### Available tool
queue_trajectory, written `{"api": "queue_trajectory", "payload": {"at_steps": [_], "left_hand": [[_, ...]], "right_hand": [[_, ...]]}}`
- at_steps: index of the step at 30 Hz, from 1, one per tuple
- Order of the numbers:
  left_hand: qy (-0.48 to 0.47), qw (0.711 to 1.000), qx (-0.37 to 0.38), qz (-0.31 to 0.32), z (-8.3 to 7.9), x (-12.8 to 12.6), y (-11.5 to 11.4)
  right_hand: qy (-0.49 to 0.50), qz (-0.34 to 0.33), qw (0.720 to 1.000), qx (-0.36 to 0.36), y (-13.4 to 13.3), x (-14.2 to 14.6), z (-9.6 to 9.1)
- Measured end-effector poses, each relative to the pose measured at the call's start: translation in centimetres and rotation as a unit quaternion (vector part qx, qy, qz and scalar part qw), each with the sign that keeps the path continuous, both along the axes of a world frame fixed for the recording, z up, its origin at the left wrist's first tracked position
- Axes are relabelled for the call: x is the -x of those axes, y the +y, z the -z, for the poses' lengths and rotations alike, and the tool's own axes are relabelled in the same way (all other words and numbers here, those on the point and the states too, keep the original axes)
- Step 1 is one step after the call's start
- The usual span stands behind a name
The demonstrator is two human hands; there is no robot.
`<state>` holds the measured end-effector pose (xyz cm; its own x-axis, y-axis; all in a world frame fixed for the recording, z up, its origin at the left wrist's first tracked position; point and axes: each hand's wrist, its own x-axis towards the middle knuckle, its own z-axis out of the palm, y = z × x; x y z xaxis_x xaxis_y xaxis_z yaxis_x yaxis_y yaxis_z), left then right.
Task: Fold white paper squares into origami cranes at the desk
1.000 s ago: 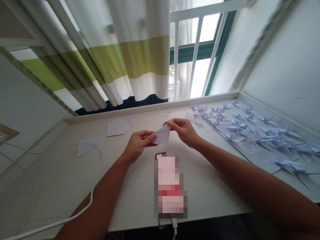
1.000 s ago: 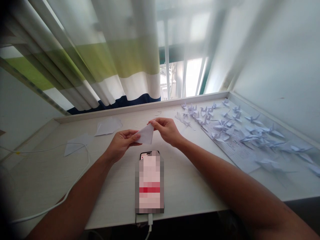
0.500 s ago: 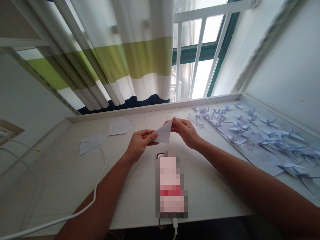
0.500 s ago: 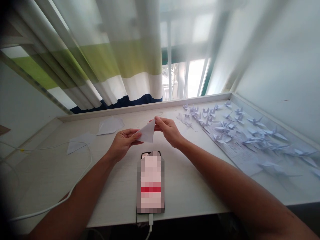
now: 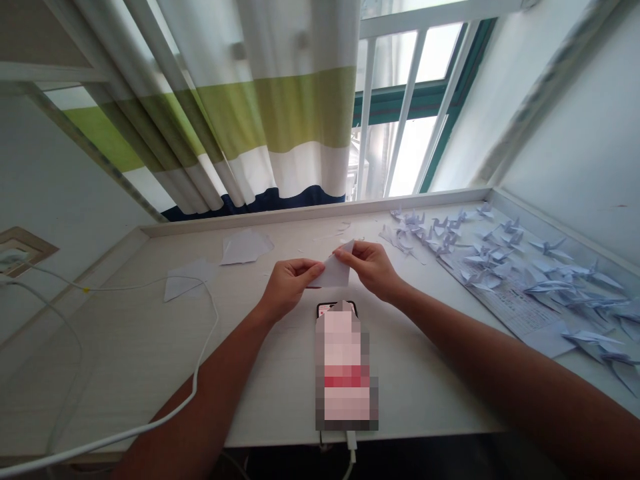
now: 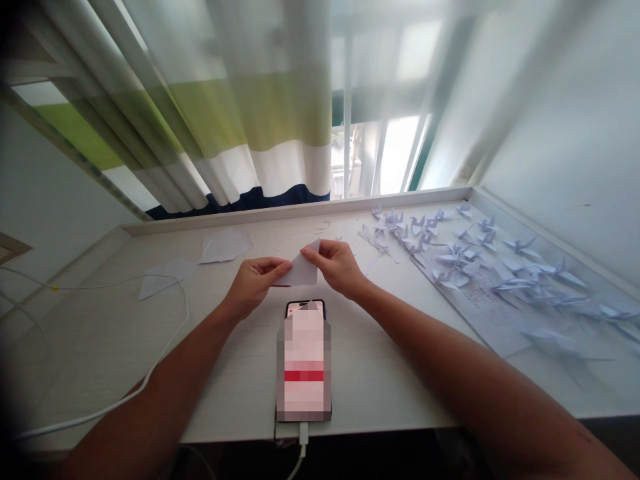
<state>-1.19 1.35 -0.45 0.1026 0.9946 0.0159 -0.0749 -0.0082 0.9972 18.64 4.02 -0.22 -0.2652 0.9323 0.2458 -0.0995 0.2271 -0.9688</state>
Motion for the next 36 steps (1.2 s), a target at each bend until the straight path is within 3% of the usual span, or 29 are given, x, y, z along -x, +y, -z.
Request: {"api": "queue_trajectory", "payload": {"at_steps": [10, 19, 21, 23, 27, 32, 36], "left_hand": [[0.027, 0.999, -0.043, 0.002, 0.4, 0.0, 0.0], [0.058, 0.998, -0.029, -0.022, 0.5, 0.7, 0.3], [0.053, 0.997, -0.024, -0.041, 0.7, 0.9, 0.5], [0.042, 0.997, -0.024, -0.054, 0.8, 1.0, 0.7], [0.015, 0.999, -0.027, -0.041, 0.6, 0.5, 0.4], [-0.005, 1.000, -0.022, 0.011, 0.0, -0.2, -0.3], [0.055, 0.998, -0.029, 0.033, -0.2, 0.0, -0.3]], "right_hand": [[0.021, -0.040, 0.997, 0.058, -0.8, 0.8, 0.1], [0.088, 0.155, 0.983, 0.036, 1.1, -0.4, -0.3], [0.103, 0.168, 0.980, 0.034, 1.6, -1.0, -0.5], [0.089, 0.128, 0.987, 0.044, 1.5, -1.2, -0.7], [0.055, -0.038, 0.995, 0.080, 0.3, -0.1, -0.6], [0.045, -0.013, 0.997, 0.068, -0.2, 0.3, -0.2], [0.035, 0.019, 0.997, 0.063, 0.1, -0.1, -0.2]]}}
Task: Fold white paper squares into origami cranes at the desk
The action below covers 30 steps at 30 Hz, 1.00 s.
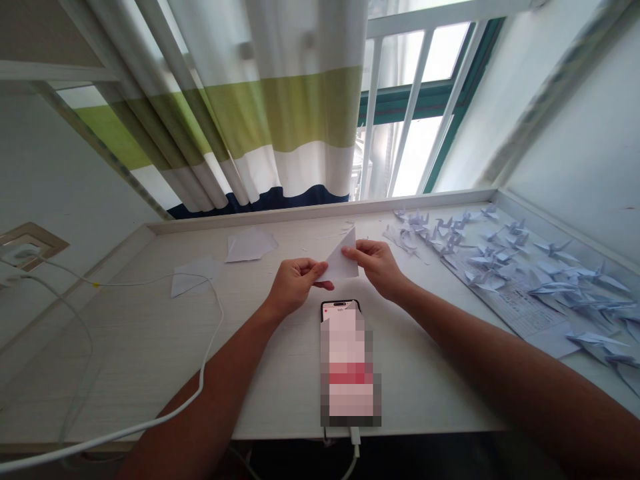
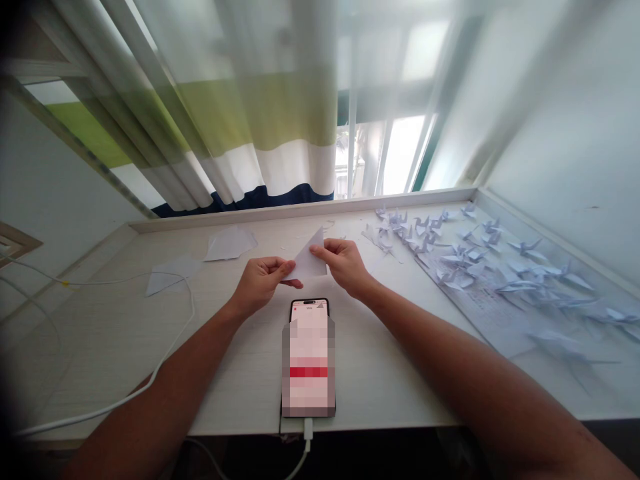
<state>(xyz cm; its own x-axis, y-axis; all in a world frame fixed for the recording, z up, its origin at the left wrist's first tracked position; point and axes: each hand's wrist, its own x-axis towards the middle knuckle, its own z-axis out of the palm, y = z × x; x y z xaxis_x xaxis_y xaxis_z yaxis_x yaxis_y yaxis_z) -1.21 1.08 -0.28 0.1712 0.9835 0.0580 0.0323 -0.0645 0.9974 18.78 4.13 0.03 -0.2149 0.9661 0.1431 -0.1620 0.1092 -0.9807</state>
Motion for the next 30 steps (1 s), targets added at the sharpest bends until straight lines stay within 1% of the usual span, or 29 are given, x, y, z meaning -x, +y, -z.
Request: {"api": "queue_trajectory", "payload": {"at_steps": [2, 5, 7, 9, 11, 12, 14, 16, 17, 22, 24, 27, 30], "left_hand": [[0.030, 0.999, -0.025, -0.014, 0.1, 0.2, 0.1], [0.059, 0.997, -0.048, -0.019, 0.4, 0.4, 0.1], [0.101, 0.992, -0.072, -0.032, 0.5, 0.6, 0.1], [0.159, 0.976, -0.128, -0.082, 0.4, 0.8, 0.0], [0.207, 0.949, -0.199, -0.129, 0.1, 0.9, 0.1], [0.224, 0.938, -0.229, -0.132, 0.0, 0.9, 0.1], [0.243, 0.929, -0.262, -0.096, -0.2, 0.7, 0.0], [0.240, 0.932, -0.266, -0.053, -0.1, 0.5, 0.0], [0.230, 0.937, -0.261, -0.044, 0.1, 0.4, -0.1], [0.165, 0.962, -0.205, -0.067, 0.5, 0.1, -0.1], [0.181, 0.963, -0.190, -0.057, 0.4, 0.0, -0.2], [0.234, 0.955, -0.180, -0.035, 0.2, 0.0, -0.5], [0.246, 0.953, -0.171, -0.036, 0.1, 0.1, -0.5]], "right_hand": [[-0.010, 0.005, 1.000, -0.011, 0.1, -0.2, -0.2], [-0.021, 0.009, 0.999, -0.028, 0.4, -0.6, -0.6], [-0.013, 0.031, 0.999, -0.037, 0.7, -1.0, -0.9], [-0.007, 0.058, 0.998, -0.037, 0.8, -1.3, -1.0], [-0.020, 0.071, 0.997, -0.026, 0.9, -1.3, -1.0], [-0.029, 0.073, 0.997, -0.019, 0.8, -1.2, -0.9], [-0.034, 0.066, 0.997, -0.007, 0.5, -0.8, -0.7], [-0.022, 0.043, 0.999, 0.000, 0.3, -0.4, -0.6], [-0.016, 0.031, 0.999, 0.003, 0.2, -0.2, -0.6], [0.007, 0.025, 1.000, 0.015, 0.0, 0.0, -0.6], [0.009, 0.012, 1.000, 0.024, 0.0, 0.0, -0.6], [0.004, -0.005, 1.000, 0.029, -0.1, 0.1, -0.5], [0.004, -0.010, 1.000, 0.022, -0.1, 0.4, -0.4]]}}
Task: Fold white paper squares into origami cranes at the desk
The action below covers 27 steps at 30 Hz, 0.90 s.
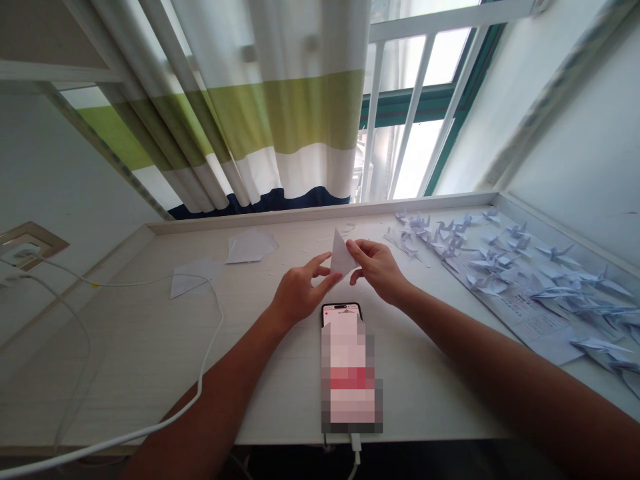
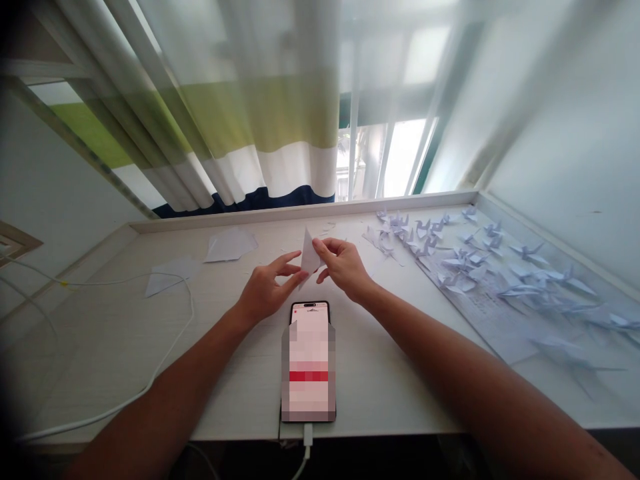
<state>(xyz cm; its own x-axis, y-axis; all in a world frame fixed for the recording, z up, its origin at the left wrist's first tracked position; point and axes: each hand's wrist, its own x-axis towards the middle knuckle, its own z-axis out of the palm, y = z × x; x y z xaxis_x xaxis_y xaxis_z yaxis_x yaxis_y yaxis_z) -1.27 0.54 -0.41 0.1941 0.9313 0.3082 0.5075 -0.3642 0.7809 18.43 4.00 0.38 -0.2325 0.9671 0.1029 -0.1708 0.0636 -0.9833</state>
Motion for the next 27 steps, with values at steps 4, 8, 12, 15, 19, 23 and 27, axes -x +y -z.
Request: {"api": "queue_trajectory", "payload": {"at_steps": [4, 8, 12, 15, 19, 23, 27], "left_hand": [[0.005, 1.000, 0.007, 0.022, -0.1, 0.0, 0.0], [-0.008, 1.000, 0.011, 0.020, -0.2, -0.2, -0.2], [-0.089, 0.996, 0.030, 0.005, 0.4, -0.3, 0.2], [-0.154, 0.987, 0.052, -0.003, 1.2, -0.4, 0.8], [-0.187, 0.981, 0.053, -0.017, 1.7, -0.5, 1.2], [-0.201, 0.978, 0.050, -0.039, 1.6, -0.2, 1.4], [-0.192, 0.979, 0.038, -0.057, 1.4, -0.1, 1.3]], "right_hand": [[0.004, -0.009, 1.000, 0.004, -0.2, 0.3, 0.0], [-0.010, -0.026, 1.000, 0.000, -0.4, 0.3, -0.1], [-0.015, 0.012, 0.999, -0.042, -0.2, 0.2, 0.3], [-0.027, 0.041, 0.997, -0.056, 0.0, 0.2, 0.5], [-0.063, 0.125, 0.989, -0.055, 0.2, -0.3, 0.4], [-0.082, 0.175, 0.981, -0.030, 0.8, -1.6, 0.0], [-0.104, 0.133, 0.986, -0.006, 1.1, -2.1, -0.3]]}}
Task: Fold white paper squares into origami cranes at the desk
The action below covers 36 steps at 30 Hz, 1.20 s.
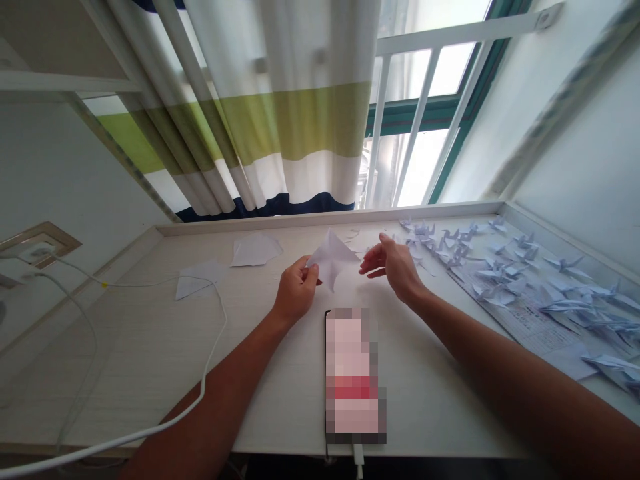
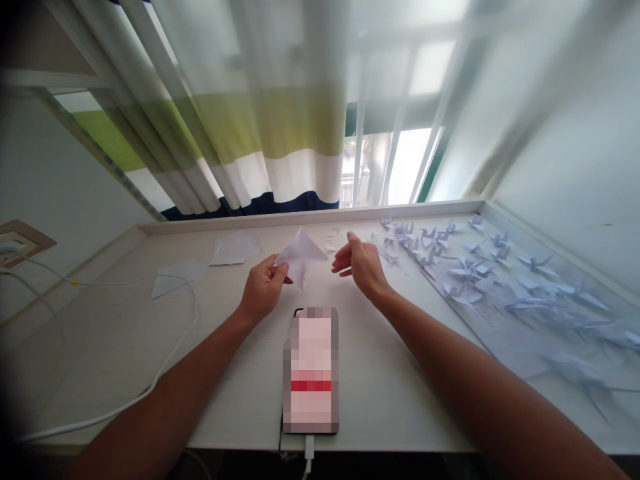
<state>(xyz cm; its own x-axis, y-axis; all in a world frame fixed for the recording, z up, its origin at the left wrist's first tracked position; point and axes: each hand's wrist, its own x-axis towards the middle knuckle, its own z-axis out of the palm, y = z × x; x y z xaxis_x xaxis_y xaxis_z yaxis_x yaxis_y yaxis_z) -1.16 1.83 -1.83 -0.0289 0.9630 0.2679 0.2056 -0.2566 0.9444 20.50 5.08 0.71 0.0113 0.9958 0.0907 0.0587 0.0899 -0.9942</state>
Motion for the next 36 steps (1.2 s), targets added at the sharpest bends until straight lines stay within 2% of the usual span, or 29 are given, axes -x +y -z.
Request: {"api": "queue_trajectory", "payload": {"at_steps": [5, 10, 14, 20, 24, 29, 36], "left_hand": [[-0.018, 1.000, -0.015, 0.017, -0.1, -0.3, -0.1], [-0.115, 0.993, 0.026, 0.025, 0.1, -0.1, 0.3], [-0.131, 0.990, 0.043, 0.036, -0.1, 0.0, 0.4], [-0.179, 0.981, 0.066, 0.018, -0.7, 0.3, 0.5], [-0.201, 0.975, 0.085, 0.051, -0.9, 0.6, 0.5], [-0.209, 0.972, 0.078, 0.076, -0.9, 0.8, 0.2], [-0.144, 0.988, 0.053, 0.018, -0.5, 0.5, 0.5]], "right_hand": [[-0.047, -0.132, 0.990, -0.013, -1.0, 1.2, -0.1], [0.003, -0.160, 0.987, 0.001, -1.1, 1.5, 0.1], [0.024, -0.164, 0.986, 0.010, -1.0, 1.3, 0.0], [0.097, -0.123, 0.987, 0.045, -0.5, 0.8, -0.1], [0.128, -0.142, 0.979, 0.070, -0.2, 0.5, 0.1], [0.138, -0.169, 0.975, 0.039, -0.3, 0.6, 0.1], [0.083, -0.161, 0.983, 0.022, -0.4, 0.8, 0.4]]}}
